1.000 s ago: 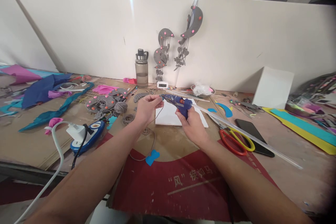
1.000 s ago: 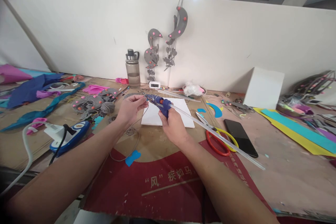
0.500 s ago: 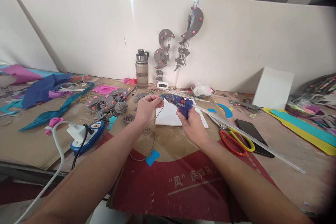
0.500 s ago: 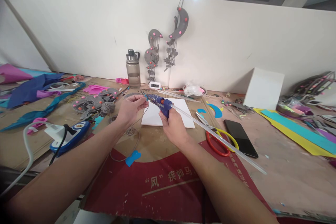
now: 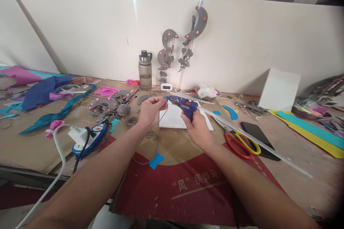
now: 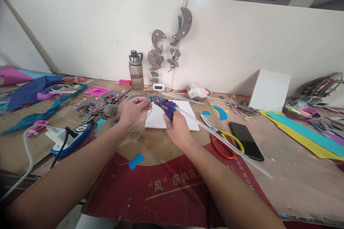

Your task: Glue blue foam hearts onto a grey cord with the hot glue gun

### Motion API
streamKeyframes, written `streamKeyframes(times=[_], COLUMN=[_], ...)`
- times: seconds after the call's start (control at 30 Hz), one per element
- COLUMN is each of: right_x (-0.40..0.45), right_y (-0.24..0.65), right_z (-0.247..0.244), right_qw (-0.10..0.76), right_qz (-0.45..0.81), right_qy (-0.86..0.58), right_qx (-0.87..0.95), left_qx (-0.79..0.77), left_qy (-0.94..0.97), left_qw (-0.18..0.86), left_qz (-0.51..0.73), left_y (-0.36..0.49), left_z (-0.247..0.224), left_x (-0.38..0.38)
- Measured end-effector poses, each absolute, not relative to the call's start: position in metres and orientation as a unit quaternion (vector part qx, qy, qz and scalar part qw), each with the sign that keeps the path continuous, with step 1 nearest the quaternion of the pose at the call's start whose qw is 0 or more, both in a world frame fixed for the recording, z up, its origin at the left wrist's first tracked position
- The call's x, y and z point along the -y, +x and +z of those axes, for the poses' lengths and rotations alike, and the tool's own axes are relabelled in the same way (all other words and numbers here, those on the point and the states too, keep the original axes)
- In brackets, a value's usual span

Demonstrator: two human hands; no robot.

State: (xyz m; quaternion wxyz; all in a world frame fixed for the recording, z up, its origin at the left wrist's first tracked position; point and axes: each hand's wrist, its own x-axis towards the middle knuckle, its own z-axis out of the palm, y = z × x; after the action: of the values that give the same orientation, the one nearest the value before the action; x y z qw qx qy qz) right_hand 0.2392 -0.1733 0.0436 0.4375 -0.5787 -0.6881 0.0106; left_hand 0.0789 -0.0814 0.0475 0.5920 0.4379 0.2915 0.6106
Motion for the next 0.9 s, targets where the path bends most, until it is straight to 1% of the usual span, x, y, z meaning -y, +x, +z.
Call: streamKeyframes(times=[0.9], right_x=[0.1720], right_y=[0.2385], right_z=[0.0423], right_qw=[0.445], right_qz=[0.012], right_qy=[-0.580], right_qx=[0.682], left_qx=[-0.296], left_qy=[0.442], left_qw=[0.585], left_qz=[0.613], left_y=[0.0785], left_z=[0.0473], left_x=[0.0819])
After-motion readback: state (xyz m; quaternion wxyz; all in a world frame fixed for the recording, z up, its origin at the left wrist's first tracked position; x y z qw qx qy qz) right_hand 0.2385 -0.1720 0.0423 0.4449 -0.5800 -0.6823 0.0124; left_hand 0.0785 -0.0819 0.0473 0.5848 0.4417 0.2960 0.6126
